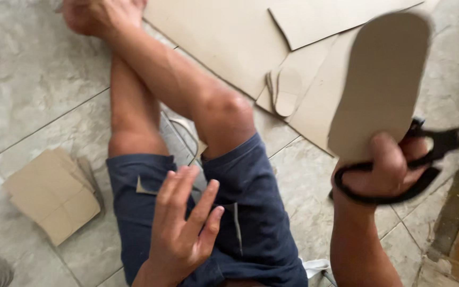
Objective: The person sits on the tiled floor and cuts sandal insoles out of cardboard sheets using scissors, following drawn outlines. They trim the curved edges of each cut insole, set finished pieces on a growing stack, and pick up new marked cardboard sheets to cut the next pair.
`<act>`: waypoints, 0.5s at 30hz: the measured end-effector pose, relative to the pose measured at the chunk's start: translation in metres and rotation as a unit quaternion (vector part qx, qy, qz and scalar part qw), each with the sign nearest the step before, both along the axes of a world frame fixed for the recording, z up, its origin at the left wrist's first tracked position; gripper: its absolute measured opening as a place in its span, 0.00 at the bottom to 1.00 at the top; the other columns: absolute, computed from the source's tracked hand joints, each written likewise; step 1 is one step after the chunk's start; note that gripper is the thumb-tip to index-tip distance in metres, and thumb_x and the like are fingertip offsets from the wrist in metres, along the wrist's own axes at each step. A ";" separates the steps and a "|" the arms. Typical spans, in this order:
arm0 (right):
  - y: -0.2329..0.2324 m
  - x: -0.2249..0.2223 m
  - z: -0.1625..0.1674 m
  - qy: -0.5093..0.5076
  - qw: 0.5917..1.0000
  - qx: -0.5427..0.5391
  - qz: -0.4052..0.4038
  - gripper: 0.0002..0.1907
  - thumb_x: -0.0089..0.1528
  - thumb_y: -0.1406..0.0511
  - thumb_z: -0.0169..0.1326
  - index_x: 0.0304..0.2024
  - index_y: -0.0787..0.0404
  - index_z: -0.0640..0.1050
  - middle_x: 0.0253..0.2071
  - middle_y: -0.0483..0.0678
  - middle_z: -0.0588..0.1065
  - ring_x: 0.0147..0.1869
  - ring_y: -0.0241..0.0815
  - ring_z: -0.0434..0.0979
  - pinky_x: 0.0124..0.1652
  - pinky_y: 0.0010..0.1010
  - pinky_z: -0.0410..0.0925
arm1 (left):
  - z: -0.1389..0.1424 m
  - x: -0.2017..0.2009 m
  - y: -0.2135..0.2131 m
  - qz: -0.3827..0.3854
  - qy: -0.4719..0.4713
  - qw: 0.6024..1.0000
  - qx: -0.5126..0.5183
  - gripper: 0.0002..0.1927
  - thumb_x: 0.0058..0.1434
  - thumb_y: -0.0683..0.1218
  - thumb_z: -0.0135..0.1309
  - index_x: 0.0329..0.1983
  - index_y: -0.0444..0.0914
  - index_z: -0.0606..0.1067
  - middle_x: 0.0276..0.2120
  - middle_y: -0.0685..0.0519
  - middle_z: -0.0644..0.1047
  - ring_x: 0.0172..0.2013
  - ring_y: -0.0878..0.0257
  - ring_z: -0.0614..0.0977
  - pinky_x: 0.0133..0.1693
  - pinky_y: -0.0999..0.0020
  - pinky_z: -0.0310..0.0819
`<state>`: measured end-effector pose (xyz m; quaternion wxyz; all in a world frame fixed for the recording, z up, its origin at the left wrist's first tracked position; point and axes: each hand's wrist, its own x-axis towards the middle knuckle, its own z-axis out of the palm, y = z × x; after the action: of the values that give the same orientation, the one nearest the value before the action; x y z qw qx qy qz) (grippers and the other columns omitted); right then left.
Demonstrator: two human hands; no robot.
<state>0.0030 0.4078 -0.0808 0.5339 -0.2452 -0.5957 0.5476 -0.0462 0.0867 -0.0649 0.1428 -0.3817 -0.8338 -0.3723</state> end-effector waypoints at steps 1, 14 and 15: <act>0.014 -0.010 -0.005 0.009 1.000 -0.016 0.010 0.13 0.56 0.60 0.65 0.36 0.63 0.81 0.24 0.47 0.76 0.23 0.33 0.72 0.23 0.27 0.65 | -0.004 -0.001 0.009 -0.015 -0.018 1.000 -0.019 0.25 0.63 0.44 0.60 0.63 0.38 0.72 0.63 0.38 0.68 0.64 0.42 0.70 0.67 0.45 0.61; -0.044 -0.012 -0.123 -0.343 0.886 -0.209 0.232 0.18 0.61 0.59 0.66 0.29 0.69 0.82 0.22 0.46 0.75 0.22 0.31 0.68 0.23 0.25 0.60 | -0.044 -0.027 0.001 0.129 -0.105 0.982 -0.087 0.36 0.52 0.48 0.64 0.64 0.30 0.70 0.54 0.38 0.76 0.56 0.45 0.76 0.65 0.42 0.56; -0.045 -0.014 -0.117 -0.332 0.899 -0.167 0.231 0.16 0.60 0.59 0.66 0.31 0.67 0.82 0.23 0.44 0.77 0.25 0.29 0.71 0.25 0.24 0.63 | -0.054 -0.026 -0.003 0.124 -0.134 0.979 -0.095 0.29 0.55 0.46 0.63 0.60 0.34 0.73 0.48 0.43 0.79 0.52 0.51 0.79 0.66 0.45 0.58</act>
<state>-0.0106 0.3624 -0.1981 0.1149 -0.3536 -0.6780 0.6341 -0.0719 0.0834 -0.1186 0.0376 -0.2338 -0.9177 -0.3190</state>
